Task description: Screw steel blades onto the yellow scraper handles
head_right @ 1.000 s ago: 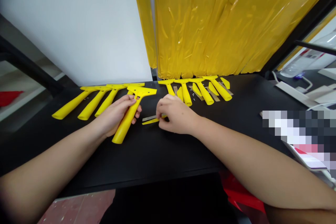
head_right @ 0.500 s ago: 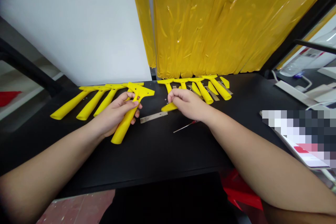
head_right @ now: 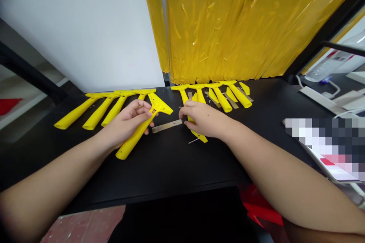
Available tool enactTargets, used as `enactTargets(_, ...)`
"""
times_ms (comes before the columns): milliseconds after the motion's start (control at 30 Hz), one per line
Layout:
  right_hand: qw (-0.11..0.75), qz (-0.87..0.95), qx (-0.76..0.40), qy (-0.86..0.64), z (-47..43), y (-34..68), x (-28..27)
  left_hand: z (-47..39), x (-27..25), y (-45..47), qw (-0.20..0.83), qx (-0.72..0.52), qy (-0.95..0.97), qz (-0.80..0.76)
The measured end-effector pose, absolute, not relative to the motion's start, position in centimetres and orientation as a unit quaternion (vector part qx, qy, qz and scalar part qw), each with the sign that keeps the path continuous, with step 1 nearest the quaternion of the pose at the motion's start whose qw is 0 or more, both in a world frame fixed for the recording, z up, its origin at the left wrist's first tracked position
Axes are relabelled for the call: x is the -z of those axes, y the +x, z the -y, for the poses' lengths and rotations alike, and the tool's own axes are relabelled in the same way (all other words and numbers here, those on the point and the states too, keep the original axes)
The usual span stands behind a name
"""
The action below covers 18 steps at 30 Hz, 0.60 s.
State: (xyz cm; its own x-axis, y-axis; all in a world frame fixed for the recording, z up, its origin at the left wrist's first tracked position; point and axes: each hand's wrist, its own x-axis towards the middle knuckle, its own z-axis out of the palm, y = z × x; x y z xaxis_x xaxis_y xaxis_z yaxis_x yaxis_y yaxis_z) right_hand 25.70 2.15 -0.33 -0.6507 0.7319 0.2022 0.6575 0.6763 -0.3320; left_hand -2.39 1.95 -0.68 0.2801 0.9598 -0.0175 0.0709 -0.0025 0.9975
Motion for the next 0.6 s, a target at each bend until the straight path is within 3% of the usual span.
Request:
enactTargets(133, 0.191, 0.896, -0.153, -0.369, -2.3, 25.7, 0.5, -2.0, 0.9, -2.4, 0.559, -0.409, 0.573, -0.438)
enactTargets(300, 0.212, 0.903, -0.074, -0.366, -2.6, 25.3, 1.0, -2.0, 0.9, -2.4, 0.559, -0.415, 0.562, -0.447)
enactTargets(600, 0.122, 0.915, -0.06, -0.381, -2.7, 22.3, 1.6, -2.1, 0.7, -2.3, 0.559, -0.421, 0.556, -0.449)
